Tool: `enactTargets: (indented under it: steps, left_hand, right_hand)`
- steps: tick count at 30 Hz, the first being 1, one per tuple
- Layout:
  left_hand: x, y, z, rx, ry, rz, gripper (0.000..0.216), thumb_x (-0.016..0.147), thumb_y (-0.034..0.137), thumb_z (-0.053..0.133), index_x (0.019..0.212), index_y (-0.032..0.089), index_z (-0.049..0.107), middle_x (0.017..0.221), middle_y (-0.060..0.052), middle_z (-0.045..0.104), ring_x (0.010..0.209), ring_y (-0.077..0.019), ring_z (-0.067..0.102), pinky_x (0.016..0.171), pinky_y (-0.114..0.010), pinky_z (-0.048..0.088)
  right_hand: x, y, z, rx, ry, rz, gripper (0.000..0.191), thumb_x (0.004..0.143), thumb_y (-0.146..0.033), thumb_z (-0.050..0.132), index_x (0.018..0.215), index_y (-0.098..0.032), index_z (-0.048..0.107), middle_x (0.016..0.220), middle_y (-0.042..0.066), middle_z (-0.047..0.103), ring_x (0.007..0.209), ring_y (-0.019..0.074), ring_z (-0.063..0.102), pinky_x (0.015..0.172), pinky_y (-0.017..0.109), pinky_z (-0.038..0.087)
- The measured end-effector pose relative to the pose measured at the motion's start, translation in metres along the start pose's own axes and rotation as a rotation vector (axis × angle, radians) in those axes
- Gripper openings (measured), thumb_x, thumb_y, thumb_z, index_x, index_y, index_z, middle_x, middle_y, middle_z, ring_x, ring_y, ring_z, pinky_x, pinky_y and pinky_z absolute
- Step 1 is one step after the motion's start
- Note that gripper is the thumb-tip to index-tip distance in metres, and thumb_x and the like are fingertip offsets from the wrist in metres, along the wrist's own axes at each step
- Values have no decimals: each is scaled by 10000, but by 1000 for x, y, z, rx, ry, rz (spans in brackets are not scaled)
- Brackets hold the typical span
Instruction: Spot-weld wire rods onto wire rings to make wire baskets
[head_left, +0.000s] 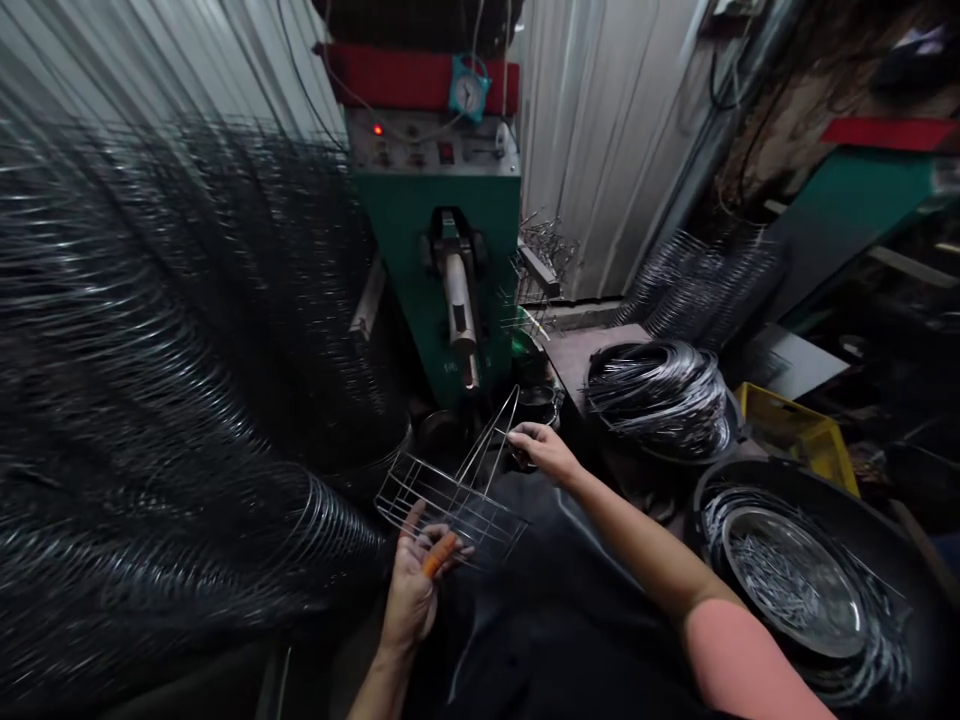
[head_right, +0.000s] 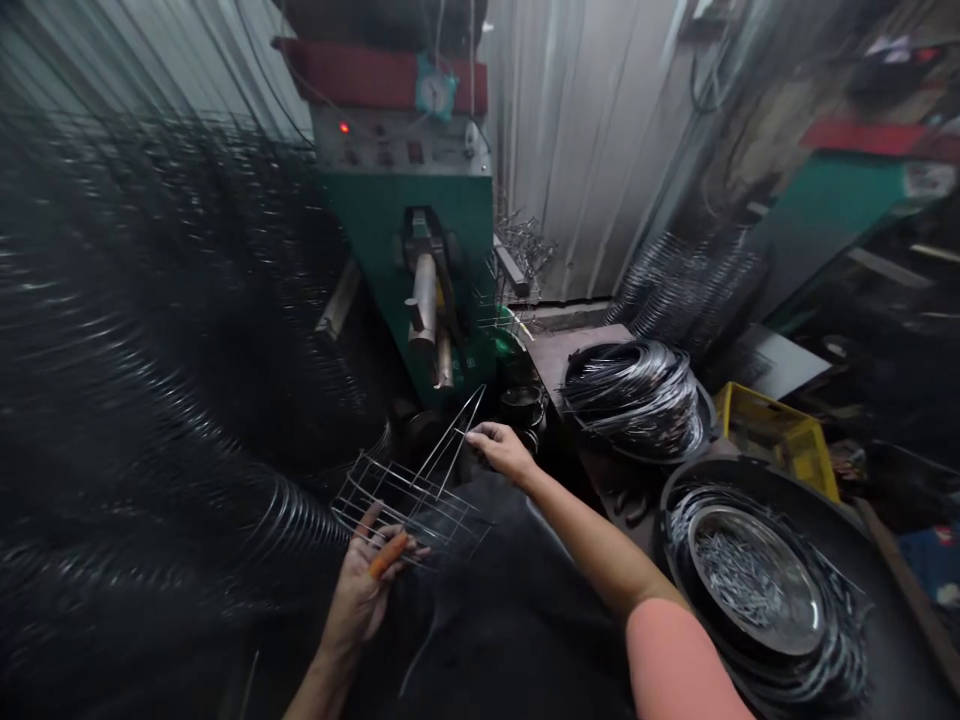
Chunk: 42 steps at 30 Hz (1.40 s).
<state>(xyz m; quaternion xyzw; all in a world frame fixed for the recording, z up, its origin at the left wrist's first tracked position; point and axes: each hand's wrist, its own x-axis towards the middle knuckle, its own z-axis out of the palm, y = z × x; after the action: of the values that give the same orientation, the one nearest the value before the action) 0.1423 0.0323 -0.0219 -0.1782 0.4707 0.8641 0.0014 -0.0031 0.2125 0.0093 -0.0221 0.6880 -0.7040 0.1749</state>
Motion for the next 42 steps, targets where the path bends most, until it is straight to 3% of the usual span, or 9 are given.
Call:
enactTargets:
  steps: [13,22,35,42]
  left_hand:
    - [39,17,-22,-11,-5,-78,769,600,206,710,1272,266,340,783,28,513,664,-122,541,700,-370,517]
    - [59,30,-11,-7,90,-161,764,553,163,717,1232,230,373,737,46,525,618,-113,534,662,-349,517]
    - [94,38,-6,-10,153,-137,634,592,140,685,1156,171,397,701,32,533,566,-111,540,615,-387,546]
    - [95,50,-1,27,178,-125,571,610,121,675,1114,169,411,692,30,530,546,-110,535,578,-384,553]
  right_hand:
    - [43,2,11,134,-85,-14,357,633,-467,654,651,-139,515,540,-44,481,437,46,429,433,189,354]
    - [70,18,19,236,-23,-23,341,647,-453,650,654,-140,515,538,-38,482,451,46,426,444,186,355]
    - [107,10,24,263,41,7,314,594,-407,660,674,-136,525,559,-36,498,456,47,436,423,178,346]
    - [112,9,19,211,29,56,339,601,-440,668,671,-136,535,554,-35,508,442,49,446,433,188,362]
